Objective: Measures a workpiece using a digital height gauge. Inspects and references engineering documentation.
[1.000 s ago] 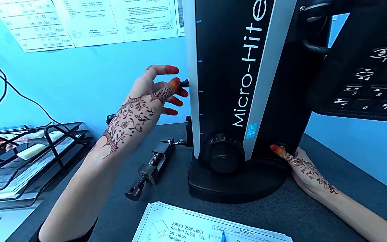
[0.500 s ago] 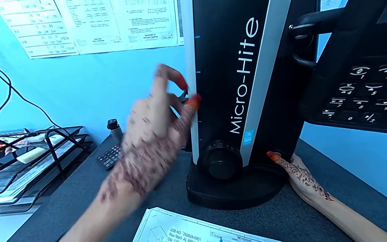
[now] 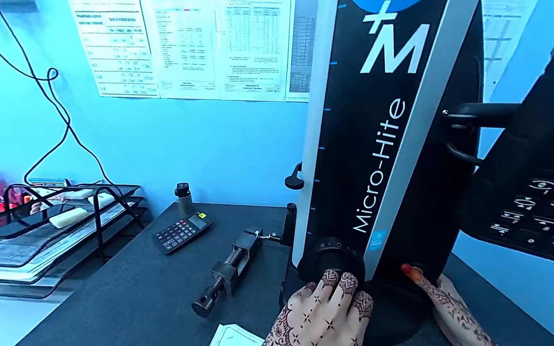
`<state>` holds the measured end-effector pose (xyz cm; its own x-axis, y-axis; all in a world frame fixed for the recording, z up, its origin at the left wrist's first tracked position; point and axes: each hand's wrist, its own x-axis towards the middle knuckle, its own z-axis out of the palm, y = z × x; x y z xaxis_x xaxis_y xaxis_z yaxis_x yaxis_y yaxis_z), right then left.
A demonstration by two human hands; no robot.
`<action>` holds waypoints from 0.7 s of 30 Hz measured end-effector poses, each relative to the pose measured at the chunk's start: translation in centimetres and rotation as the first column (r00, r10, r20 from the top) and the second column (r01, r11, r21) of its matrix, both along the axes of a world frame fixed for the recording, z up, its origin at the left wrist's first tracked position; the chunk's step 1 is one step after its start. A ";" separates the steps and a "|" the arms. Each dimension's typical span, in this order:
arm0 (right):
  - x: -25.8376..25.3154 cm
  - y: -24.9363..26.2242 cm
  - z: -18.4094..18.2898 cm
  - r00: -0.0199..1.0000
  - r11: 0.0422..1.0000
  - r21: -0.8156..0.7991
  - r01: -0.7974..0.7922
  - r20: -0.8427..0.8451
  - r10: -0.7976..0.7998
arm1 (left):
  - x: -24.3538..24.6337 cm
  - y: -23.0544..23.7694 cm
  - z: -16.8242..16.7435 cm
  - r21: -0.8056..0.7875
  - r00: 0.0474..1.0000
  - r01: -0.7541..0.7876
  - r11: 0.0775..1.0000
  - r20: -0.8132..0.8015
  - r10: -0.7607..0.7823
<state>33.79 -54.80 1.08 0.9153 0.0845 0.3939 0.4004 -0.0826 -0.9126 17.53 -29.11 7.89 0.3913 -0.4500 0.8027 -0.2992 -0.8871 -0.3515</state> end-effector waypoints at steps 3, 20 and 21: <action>-0.3 -0.1 0.2 1.000 1.000 -0.008 -0.012 -0.011 0.012 | 0.9 0.2 -0.2 -0.002 0.996 -0.047 0.999 0.073 0.047; -0.7 0.0 0.3 1.000 0.999 0.016 -0.030 -0.007 0.030 | 1.4 0.5 -1.1 0.046 0.996 -0.082 0.996 0.035 0.080; -0.6 -0.1 0.3 0.999 0.999 0.015 -0.043 -0.012 0.043 | 1.5 0.5 -1.2 0.049 0.996 -0.080 0.996 0.029 0.079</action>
<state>33.20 -54.91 1.37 0.9158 0.1180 0.3839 0.3918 -0.0526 -0.9185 19.00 -28.61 6.73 0.4062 -0.4585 0.7904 -0.2182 -0.8886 -0.4034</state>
